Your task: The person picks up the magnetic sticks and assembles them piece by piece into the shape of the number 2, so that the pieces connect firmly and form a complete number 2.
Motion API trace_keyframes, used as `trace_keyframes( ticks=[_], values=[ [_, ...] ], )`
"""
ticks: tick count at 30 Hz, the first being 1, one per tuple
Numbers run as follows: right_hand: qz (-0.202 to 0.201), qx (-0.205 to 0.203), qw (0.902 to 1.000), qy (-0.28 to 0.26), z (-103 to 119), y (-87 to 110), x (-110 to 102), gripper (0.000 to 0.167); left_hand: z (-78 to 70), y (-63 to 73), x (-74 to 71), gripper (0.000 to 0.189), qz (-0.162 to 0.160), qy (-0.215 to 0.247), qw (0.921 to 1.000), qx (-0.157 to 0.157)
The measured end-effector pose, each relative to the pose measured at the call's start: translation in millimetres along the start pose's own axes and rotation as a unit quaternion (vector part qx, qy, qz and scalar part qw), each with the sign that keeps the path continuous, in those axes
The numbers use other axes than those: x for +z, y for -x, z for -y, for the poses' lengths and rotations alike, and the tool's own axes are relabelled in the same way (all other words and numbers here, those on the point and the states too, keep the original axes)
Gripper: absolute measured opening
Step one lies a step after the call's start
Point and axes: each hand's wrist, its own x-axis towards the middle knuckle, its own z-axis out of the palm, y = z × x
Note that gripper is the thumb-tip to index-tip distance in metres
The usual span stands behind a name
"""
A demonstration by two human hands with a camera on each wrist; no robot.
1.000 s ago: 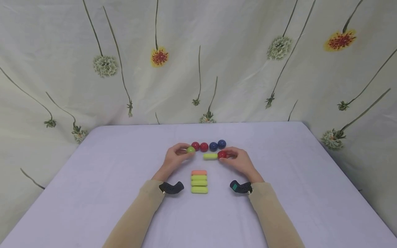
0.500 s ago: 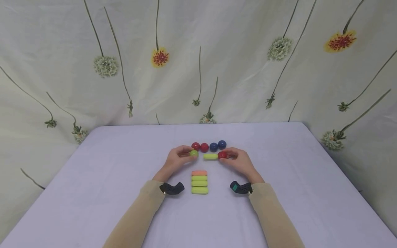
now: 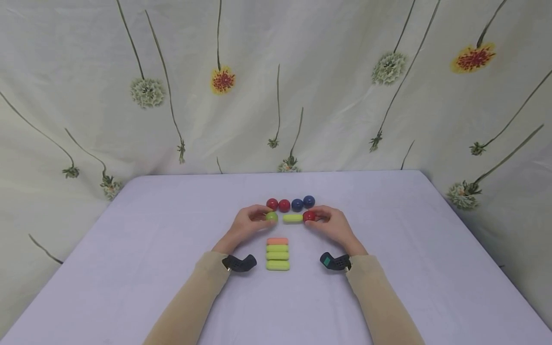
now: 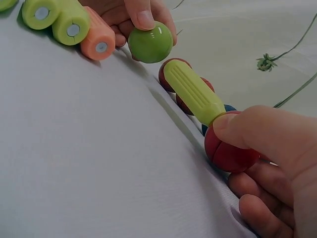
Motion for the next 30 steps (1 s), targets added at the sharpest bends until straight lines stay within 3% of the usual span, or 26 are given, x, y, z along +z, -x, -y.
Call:
trace_keyframes(
  ticks=[30],
  values=[
    [0.001,-0.006,1.0,0.001,0.6,0.3,0.9,0.044,-1.6,1.2,1.4,0.033,0.015,-0.013,0.9998,-0.002]
  ],
)
